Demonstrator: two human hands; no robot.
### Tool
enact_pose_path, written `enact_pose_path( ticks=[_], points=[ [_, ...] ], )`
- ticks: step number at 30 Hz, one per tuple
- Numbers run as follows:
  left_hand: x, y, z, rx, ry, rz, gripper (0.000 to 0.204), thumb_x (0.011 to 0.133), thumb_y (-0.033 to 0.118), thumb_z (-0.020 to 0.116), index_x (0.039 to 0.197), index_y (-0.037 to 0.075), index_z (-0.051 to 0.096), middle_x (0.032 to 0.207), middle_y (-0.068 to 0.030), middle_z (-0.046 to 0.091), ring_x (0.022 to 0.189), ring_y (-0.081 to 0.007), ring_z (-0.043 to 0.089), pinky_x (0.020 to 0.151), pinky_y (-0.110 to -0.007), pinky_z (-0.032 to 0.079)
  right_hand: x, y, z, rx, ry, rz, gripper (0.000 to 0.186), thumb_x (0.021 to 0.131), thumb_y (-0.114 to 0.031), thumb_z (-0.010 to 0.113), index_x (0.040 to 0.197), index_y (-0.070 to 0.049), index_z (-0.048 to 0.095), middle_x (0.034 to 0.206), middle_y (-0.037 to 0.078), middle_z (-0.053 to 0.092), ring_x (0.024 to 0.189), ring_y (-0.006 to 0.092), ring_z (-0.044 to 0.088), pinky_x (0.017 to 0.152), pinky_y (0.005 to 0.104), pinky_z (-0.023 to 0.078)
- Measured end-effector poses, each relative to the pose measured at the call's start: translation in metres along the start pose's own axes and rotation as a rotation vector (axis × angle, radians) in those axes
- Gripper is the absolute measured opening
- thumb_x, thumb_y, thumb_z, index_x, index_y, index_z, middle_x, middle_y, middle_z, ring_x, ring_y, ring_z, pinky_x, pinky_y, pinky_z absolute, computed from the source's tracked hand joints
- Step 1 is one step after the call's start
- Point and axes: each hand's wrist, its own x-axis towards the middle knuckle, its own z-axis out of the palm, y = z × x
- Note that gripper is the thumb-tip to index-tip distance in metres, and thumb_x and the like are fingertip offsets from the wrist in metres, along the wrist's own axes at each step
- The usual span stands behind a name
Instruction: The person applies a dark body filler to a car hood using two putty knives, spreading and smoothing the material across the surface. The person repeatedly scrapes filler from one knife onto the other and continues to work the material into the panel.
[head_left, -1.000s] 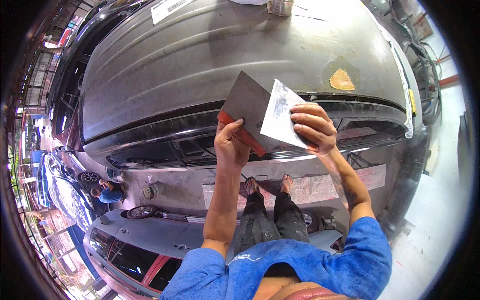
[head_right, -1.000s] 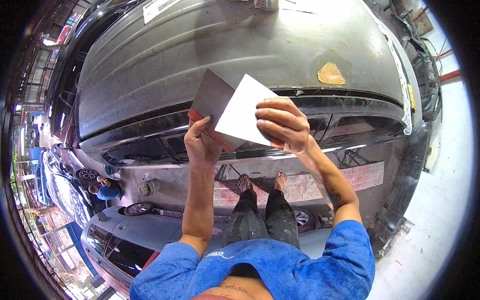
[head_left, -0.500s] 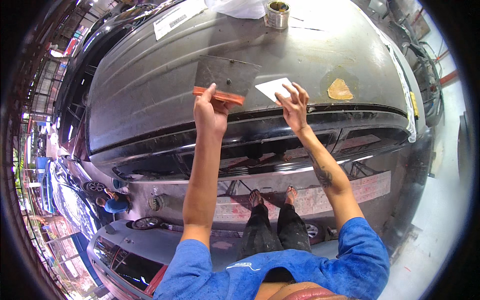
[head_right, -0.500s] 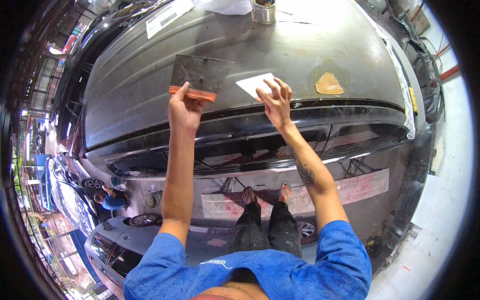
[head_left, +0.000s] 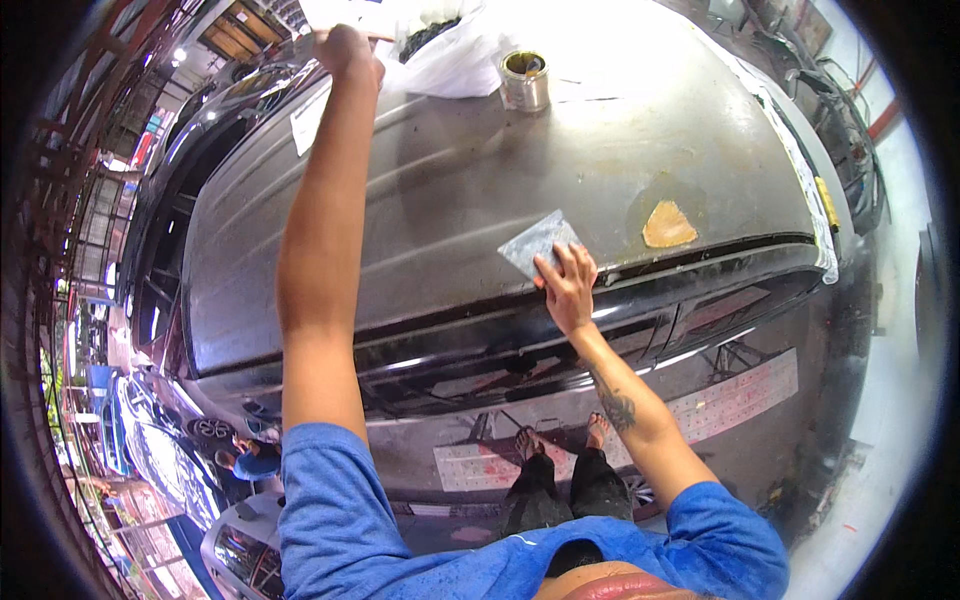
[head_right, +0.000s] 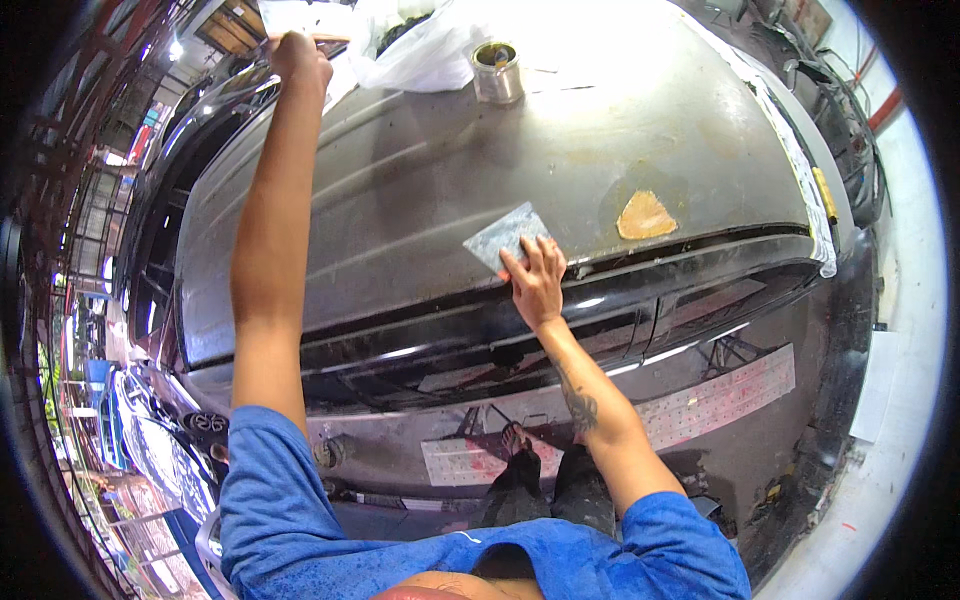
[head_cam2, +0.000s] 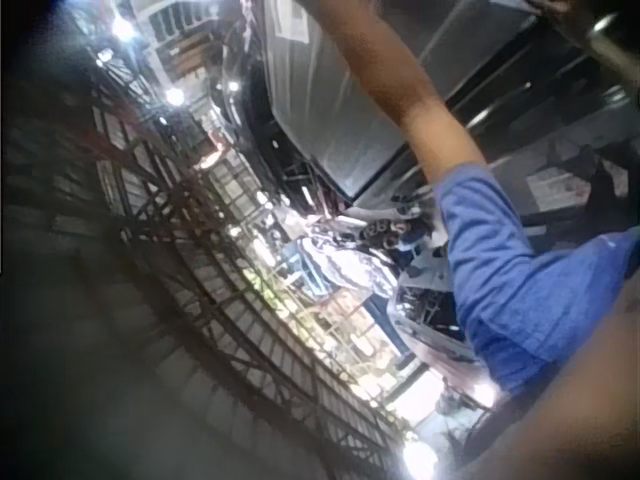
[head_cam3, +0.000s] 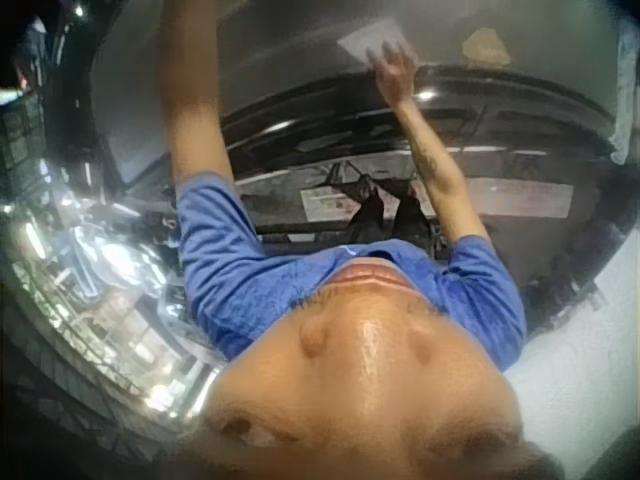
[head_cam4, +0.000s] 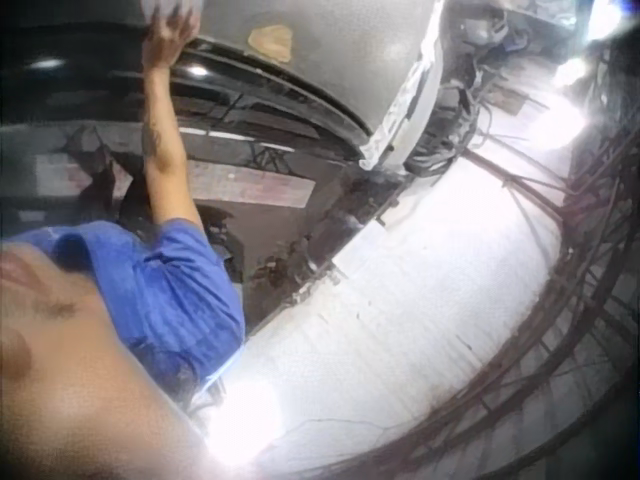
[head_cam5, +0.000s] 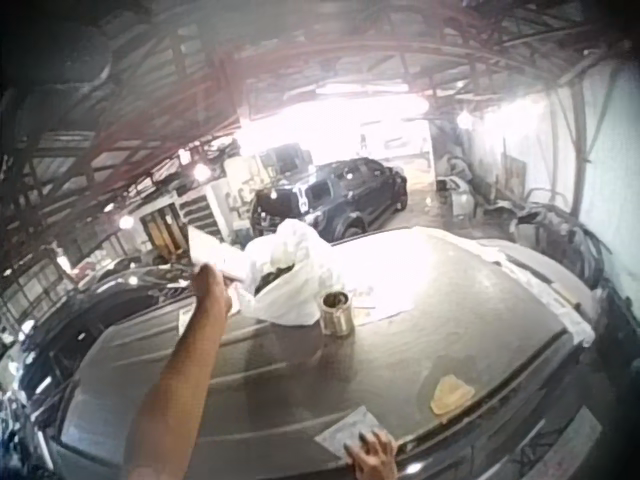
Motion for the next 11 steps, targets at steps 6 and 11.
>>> enact_pose_path(
  ticks=[6, 11],
  points=[
    [0.088, -0.093, 0.064, 0.607, 0.112, 1.190, 0.028, 0.084, 0.006, 0.049, 0.105, -0.005, 0.064, 0.099, -0.0294, 0.067, 0.098, -0.0439, 0.064, 0.090, -0.050, 0.050, 0.008, -0.005, -0.003, 0.011, 0.003, 0.030, 0.042, 0.076, -0.015, 0.071, 0.117, -0.022, 0.067, 0.134, 0.011, 0.053, 0.129, 0.0343, 0.044, 0.108, 0.0535, 0.031],
    [0.041, -0.259, 0.016, 1.446, -0.611, 0.288, 0.032, 0.094, 0.015, 0.043, 0.116, 0.003, 0.064, 0.118, -0.0279, 0.063, 0.114, -0.0375, 0.062, 0.100, -0.044, 0.048, 0.008, -0.004, -0.006, 0.089, -0.073, 0.093, 0.046, 0.076, -0.016, 0.073, 0.120, -0.025, 0.065, 0.137, 0.009, 0.052, 0.130, 0.0335, 0.045, 0.109, 0.0537, 0.032]
  ],
)
